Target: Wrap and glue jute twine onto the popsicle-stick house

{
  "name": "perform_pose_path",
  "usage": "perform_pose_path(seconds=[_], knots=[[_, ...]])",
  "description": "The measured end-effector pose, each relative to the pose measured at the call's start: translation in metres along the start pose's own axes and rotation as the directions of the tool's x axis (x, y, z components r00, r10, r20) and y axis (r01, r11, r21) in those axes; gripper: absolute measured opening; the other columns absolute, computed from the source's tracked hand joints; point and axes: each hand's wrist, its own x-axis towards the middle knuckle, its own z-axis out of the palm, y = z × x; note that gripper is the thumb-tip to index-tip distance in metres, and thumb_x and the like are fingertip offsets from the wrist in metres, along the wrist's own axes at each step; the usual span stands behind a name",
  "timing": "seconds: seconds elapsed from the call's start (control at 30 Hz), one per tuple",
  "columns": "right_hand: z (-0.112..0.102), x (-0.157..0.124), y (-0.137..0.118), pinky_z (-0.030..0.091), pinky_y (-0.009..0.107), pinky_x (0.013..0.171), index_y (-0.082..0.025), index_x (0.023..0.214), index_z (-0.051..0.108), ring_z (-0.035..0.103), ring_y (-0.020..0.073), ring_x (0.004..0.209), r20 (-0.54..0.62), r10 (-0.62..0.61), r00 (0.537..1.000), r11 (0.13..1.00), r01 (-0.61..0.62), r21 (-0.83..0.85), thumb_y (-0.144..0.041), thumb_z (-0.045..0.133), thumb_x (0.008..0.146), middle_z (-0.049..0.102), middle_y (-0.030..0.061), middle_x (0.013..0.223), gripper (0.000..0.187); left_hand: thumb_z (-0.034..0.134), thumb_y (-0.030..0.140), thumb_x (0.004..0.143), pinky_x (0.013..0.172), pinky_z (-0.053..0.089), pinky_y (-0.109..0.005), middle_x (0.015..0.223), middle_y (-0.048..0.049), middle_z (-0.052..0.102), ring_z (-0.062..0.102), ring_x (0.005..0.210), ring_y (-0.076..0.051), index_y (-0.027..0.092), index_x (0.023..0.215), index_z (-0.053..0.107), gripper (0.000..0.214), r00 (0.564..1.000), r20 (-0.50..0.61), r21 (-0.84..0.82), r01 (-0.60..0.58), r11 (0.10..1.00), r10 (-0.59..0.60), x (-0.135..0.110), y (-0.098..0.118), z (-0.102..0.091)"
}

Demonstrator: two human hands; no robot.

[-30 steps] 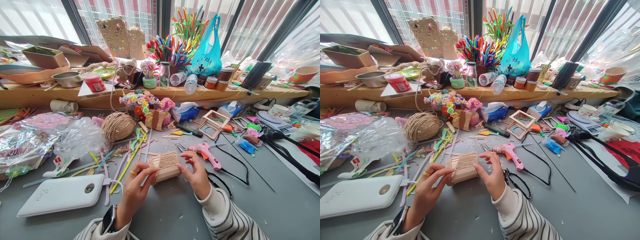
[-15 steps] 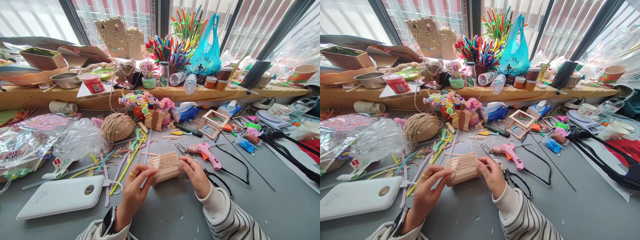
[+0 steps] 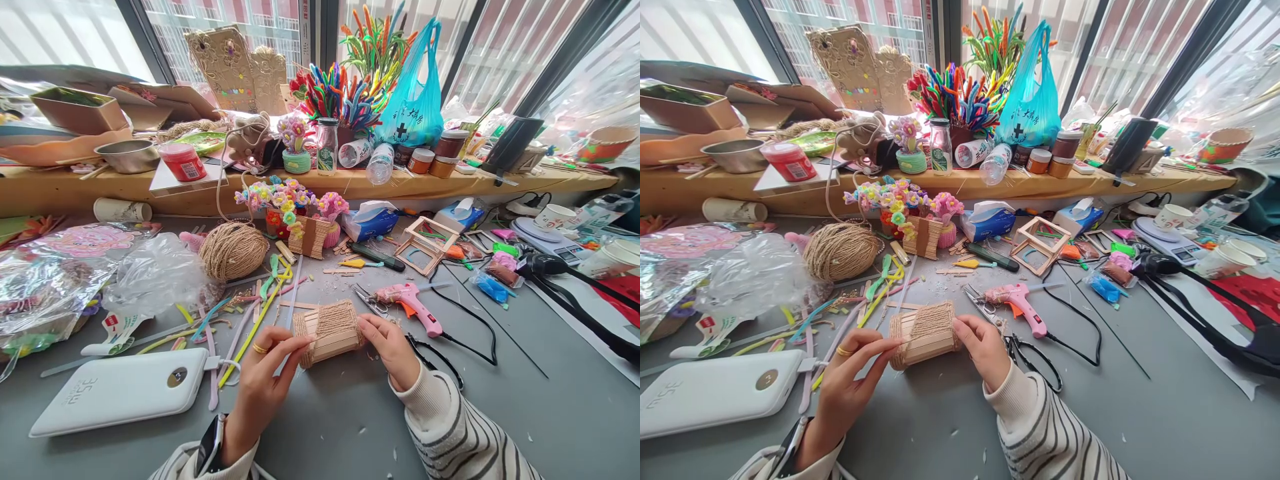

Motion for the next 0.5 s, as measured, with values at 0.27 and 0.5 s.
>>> perform_pose_path(seconds=[0.27,0.5], knots=[[0.0014,0.0002,-0.0012,0.043,0.027,0.061,-0.016,0.080,0.070,0.058,0.0175,0.072,-0.015,0.041,0.999,0.997,-0.040,0.064,-0.058,0.068,0.060,0.069,0.0047,0.078,0.047,0.054,0.004,0.080,0.059,0.046,-0.019,0.075,0.0012,0.051,0.052,0.066,-0.008,0.018,0.091,0.063,0.020,1.000,0.015,0.003,-0.009,1.000,0.009,0.0003,0.0009,-0.0008],[0.0016,-0.0004,-0.0006,0.040,0.025,0.054,-0.016,0.078,0.069,0.054,0.0144,0.063,-0.020,0.065,0.998,0.995,-0.063,0.072,-0.057,0.069,0.059,0.066,0.0027,0.073,0.045,0.055,0.005,0.080,0.059,0.047,-0.019,0.075,0.0010,0.052,0.053,0.066,-0.008,0.018,0.091,0.063,0.019,1.000,0.006,0.007,-0.011,1.000,0.011,0.0001,0.0011,-0.0009]])
